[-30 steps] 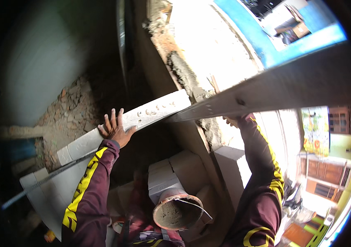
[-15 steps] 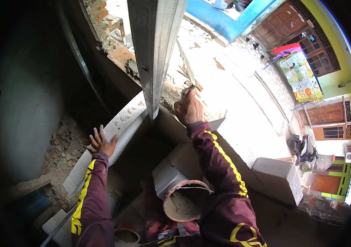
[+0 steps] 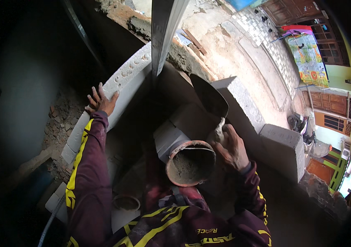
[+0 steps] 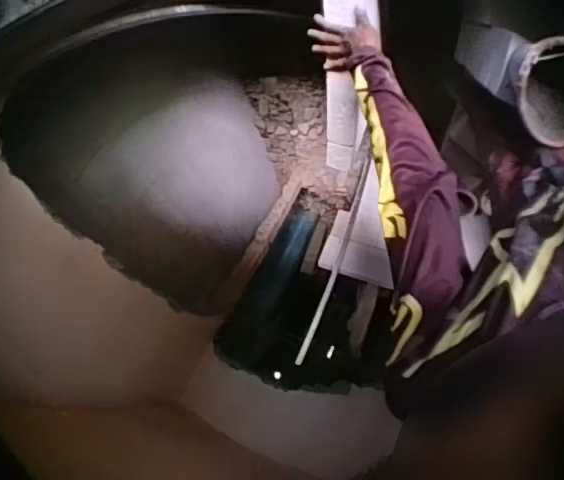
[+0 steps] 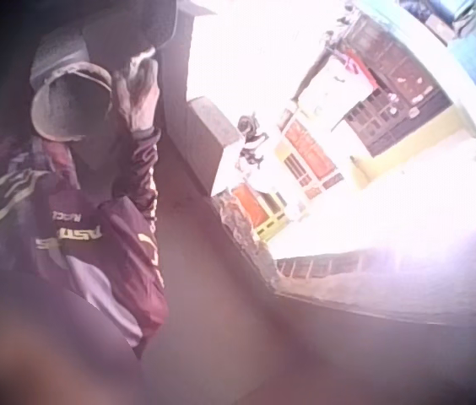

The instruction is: The person scoops cement from a bucket with a trowel and applies it to a ledge and to a block. The person places the block on the ledge, taps it with a hammer to set it, and then applies more cement to the joint between the block and the ledge.

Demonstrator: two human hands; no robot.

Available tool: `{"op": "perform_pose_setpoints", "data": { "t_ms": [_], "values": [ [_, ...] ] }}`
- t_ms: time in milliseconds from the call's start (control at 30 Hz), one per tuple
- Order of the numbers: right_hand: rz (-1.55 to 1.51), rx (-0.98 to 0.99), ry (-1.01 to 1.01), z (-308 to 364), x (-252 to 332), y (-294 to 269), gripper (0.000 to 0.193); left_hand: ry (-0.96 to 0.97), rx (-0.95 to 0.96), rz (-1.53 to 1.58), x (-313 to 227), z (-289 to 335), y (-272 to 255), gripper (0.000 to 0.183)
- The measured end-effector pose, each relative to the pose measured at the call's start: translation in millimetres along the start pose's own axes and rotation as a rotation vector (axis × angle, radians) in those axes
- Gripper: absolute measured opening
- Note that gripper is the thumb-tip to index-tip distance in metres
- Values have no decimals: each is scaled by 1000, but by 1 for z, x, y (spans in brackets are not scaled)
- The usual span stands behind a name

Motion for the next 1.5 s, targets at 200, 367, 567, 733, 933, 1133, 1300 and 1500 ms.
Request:
{"op": "perform_pose_setpoints", "data": {
  "t_ms": [200,367,567,733,933,1133,1300,1500],
  "values": [
    [446,440,488,153,-69,45,42,16,-36,-14,3,-7,6,101],
    [666,254,456,130,-138,129,42,620,-526,530,-24,124,-1,63],
    [513,321,514,146,-165,191,43,-43,729,1101,-25,337,180,77],
    [260,444,487,176,-161,221,42,-153,831,1325,-35,381,202,92],
    [-522,496,632,185,-153,230,27,-211,837,1325,-35,379,188,98],
    [-1066,620,697,206,-152,208,30,-10,582,1161,-25,307,150,81],
    [-1059,676,609,212,-143,162,29,419,-397,750,-1,160,17,46],
    [-1211,673,601,173,-82,87,31,110,-474,234,-1,16,-20,52]
  ]
}}
Point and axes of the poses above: each hand's wrist, its own z-axis away from the middle knuckle, its own y-axis out of the palm, x = y × z, the point moved 7 cm from there along -z, towards the middle knuckle, and after that the axes turned 4 degrees about y, right-handed, at the moved point
